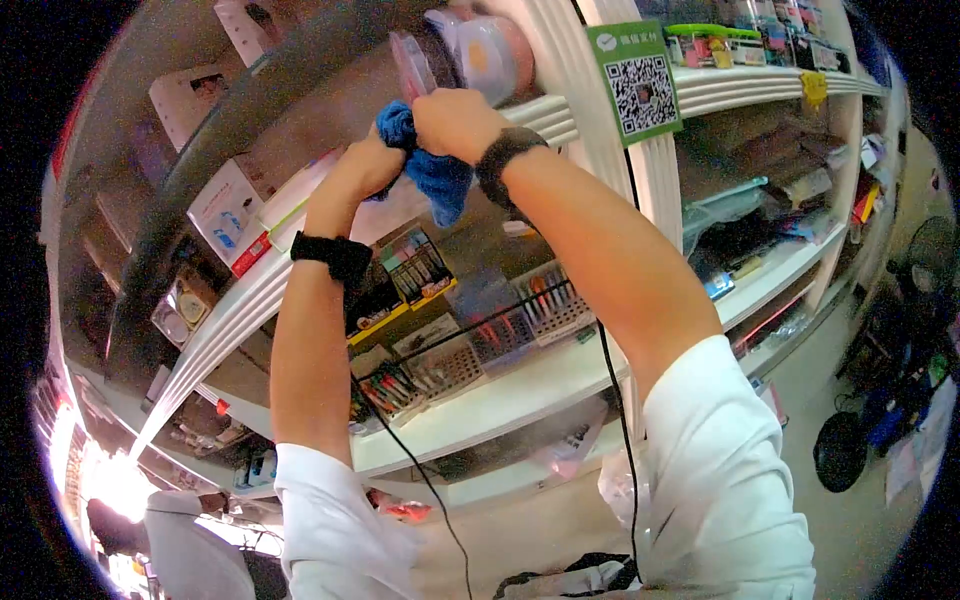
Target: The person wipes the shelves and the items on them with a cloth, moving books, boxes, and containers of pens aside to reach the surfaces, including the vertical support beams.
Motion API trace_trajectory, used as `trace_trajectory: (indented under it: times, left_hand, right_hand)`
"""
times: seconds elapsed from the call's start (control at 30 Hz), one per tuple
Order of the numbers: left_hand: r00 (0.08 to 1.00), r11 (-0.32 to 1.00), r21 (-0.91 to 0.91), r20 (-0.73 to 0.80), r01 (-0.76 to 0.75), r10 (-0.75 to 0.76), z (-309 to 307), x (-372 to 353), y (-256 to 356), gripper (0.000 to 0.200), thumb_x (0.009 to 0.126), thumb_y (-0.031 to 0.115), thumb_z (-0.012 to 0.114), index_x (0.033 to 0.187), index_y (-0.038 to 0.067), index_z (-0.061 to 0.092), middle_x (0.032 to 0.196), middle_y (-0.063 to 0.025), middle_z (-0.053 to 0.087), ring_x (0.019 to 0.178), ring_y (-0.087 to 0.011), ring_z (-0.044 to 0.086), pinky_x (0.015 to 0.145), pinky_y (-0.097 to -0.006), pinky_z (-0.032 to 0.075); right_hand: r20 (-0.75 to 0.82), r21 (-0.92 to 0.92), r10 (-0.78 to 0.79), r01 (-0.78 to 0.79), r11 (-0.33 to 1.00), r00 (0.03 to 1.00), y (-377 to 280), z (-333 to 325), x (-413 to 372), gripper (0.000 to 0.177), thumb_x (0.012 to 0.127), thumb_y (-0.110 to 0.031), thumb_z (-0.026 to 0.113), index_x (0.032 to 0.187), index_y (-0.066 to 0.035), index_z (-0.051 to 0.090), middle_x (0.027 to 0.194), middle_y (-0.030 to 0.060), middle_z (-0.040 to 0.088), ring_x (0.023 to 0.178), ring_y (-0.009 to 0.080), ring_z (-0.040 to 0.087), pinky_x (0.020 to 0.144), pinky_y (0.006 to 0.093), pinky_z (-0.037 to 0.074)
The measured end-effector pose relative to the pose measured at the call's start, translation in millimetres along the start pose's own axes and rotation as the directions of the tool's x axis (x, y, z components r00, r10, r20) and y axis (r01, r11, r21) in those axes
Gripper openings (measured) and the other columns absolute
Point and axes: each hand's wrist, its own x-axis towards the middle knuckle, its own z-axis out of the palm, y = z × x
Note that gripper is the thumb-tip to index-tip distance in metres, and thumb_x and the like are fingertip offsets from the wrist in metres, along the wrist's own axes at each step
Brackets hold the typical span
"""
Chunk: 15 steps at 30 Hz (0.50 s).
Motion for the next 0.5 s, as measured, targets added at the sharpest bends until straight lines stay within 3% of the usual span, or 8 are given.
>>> trace_trajectory:
  times: [0.07, 0.3, 0.4, 0.43, 0.47, 0.5]
  left_hand:
    - [0.999, 0.995, -0.099, -0.026, -0.024, 0.022, 7, 2, -7, 0.065, 0.082, 0.034, 0.054, 0.137, 0.001, 0.044, 0.117, -0.0315, 0.063, 0.113, -0.0449, 0.060, 0.097, -0.0462, 0.046]
    - [0.978, 0.998, -0.027, -0.200, -0.061, 0.054, -10, -48, 25, 0.051, 0.078, 0.033, 0.058, 0.122, 0.006, 0.054, 0.103, -0.0298, 0.067, 0.101, -0.0461, 0.063, 0.091, -0.0489, 0.049]
    - [0.947, 0.998, -0.012, -0.315, -0.068, 0.060, -2, -62, 25, 0.045, 0.079, 0.032, 0.064, 0.116, 0.008, 0.056, 0.098, -0.0241, 0.069, 0.094, -0.0430, 0.066, 0.084, -0.0484, 0.052]
    - [0.923, 0.996, -0.009, -0.376, -0.091, 0.081, 6, -64, 22, 0.044, 0.079, 0.031, 0.066, 0.116, 0.009, 0.056, 0.098, -0.0231, 0.069, 0.092, -0.0425, 0.066, 0.082, -0.0480, 0.052]
    - [0.894, 0.994, 0.001, -0.435, -0.113, 0.103, 13, -65, 17, 0.044, 0.079, 0.030, 0.068, 0.116, 0.010, 0.056, 0.097, -0.0221, 0.069, 0.090, -0.0421, 0.066, 0.080, -0.0477, 0.053]
    - [0.814, 0.976, -0.013, -0.553, -0.219, 0.175, 22, -75, 13, 0.046, 0.076, 0.020, 0.072, 0.118, 0.012, 0.057, 0.099, -0.0179, 0.066, 0.086, -0.0396, 0.065, 0.075, -0.0463, 0.053]
  right_hand:
    - [-0.017, -0.046, 0.021, -0.021, 0.999, 1.000, -3, 5, 2, 0.018, 0.077, -0.018, 0.067, 0.088, -0.004, 0.073, 0.088, 0.0193, 0.071, 0.085, 0.0363, 0.070, 0.073, 0.0465, 0.057]
    - [0.008, -0.115, 0.023, -0.021, 0.993, 1.000, -7, -17, -19, 0.026, 0.080, -0.028, 0.069, 0.094, -0.006, 0.070, 0.090, 0.0157, 0.071, 0.086, 0.0369, 0.068, 0.076, 0.0474, 0.055]
    - [-0.130, -0.071, 0.031, -0.040, 0.997, 0.991, -12, -13, -29, 0.020, 0.079, -0.025, 0.068, 0.085, -0.006, 0.073, 0.087, 0.0169, 0.072, 0.084, 0.0363, 0.070, 0.073, 0.0472, 0.057]
    - [-0.106, -0.075, 0.052, -0.061, 0.995, 0.993, -16, -15, -33, 0.023, 0.079, -0.025, 0.069, 0.093, -0.008, 0.072, 0.091, 0.0163, 0.071, 0.089, 0.0361, 0.068, 0.076, 0.0459, 0.056]
    - [-0.196, -0.075, 0.039, -0.054, 0.996, 0.980, -19, -13, -41, 0.025, 0.078, -0.023, 0.070, 0.098, -0.008, 0.070, 0.094, 0.0160, 0.070, 0.091, 0.0360, 0.067, 0.078, 0.0453, 0.055]
    - [-0.284, -0.073, 0.026, -0.048, 0.996, 0.958, -23, -10, -50, 0.029, 0.077, -0.021, 0.071, 0.104, -0.009, 0.069, 0.097, 0.0157, 0.069, 0.094, 0.0359, 0.066, 0.080, 0.0448, 0.054]
